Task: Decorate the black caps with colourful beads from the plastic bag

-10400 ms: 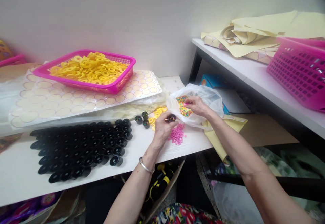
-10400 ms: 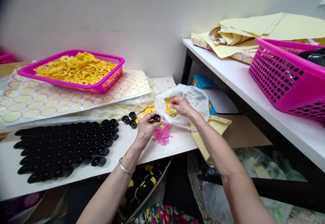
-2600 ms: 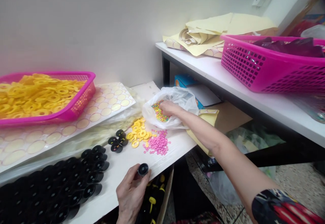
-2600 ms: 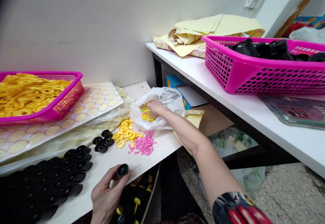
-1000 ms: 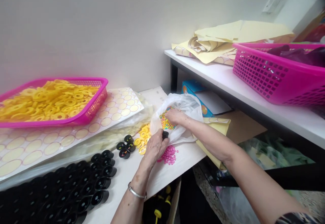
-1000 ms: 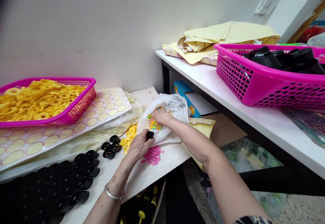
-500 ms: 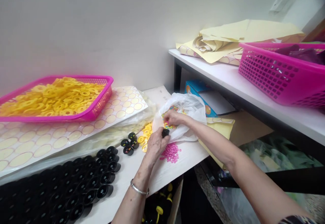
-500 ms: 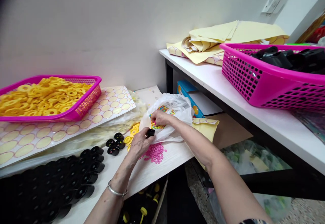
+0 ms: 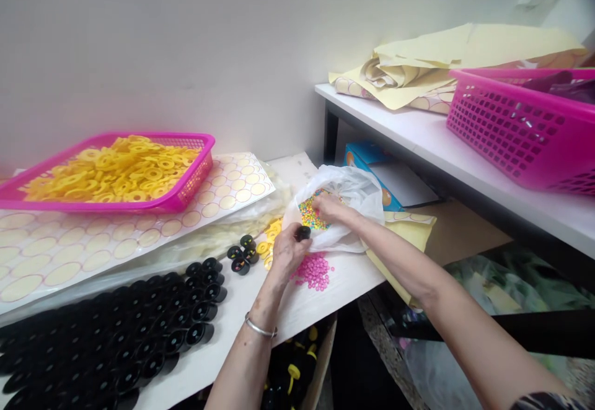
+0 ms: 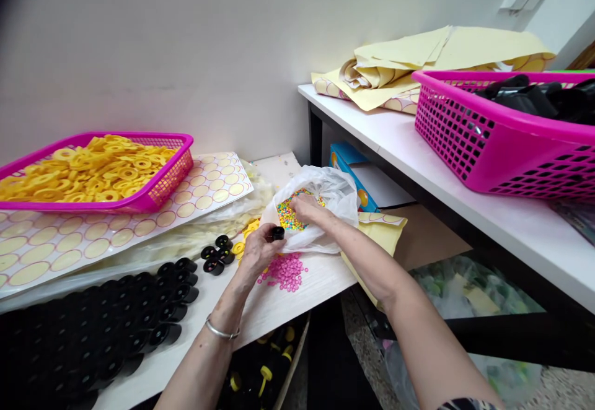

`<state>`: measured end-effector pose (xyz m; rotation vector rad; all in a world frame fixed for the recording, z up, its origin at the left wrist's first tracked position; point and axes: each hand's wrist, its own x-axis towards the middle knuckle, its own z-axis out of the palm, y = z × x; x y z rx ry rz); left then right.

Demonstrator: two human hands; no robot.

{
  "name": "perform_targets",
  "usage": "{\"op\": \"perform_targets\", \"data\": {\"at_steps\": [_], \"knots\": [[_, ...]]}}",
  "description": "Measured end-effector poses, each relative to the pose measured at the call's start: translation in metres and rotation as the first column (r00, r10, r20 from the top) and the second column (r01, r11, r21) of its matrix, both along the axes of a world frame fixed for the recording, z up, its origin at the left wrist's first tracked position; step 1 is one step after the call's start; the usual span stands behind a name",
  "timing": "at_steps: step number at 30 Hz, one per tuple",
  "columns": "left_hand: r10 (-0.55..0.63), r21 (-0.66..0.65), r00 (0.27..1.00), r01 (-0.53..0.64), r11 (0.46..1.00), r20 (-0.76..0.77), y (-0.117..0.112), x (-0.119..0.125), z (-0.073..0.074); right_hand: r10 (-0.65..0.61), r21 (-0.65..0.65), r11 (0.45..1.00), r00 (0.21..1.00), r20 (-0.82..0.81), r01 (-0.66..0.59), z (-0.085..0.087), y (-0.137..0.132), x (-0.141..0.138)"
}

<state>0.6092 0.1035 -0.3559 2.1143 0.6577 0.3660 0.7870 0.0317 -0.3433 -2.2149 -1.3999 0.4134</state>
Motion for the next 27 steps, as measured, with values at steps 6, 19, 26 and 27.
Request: {"op": "perform_targets", "data": {"at_steps": [6, 19, 26, 27], "knots": [[0.020, 0.041, 0.999, -0.022, 0.999, 0.044, 0.006, 0.000, -0.005, 0.070, 0.065, 0.996, 0.995, -0.075, -0.065, -0.008, 0.012, -0.005], [0.030, -0.009, 0.998, -0.030, 1.000, 0.053, 0.004, 0.007, -0.003, -0.030, 0.087, 0.996, 0.997, -0.067, 0.035, -0.008, -0.001, 0.000], [0.060, 0.036, 0.997, -0.062, 0.997, 0.057, 0.005, 0.001, -0.005, 0.042, 0.040, 0.998, 0.995, -0.086, -0.039, -0.011, 0.016, -0.011], [0.056, 0.038, 0.996, -0.059, 0.998, 0.070, 0.006, 0.000, -0.005, 0.050, 0.052, 0.998, 0.992, -0.118, -0.044, -0.010, 0.014, -0.011]]}}
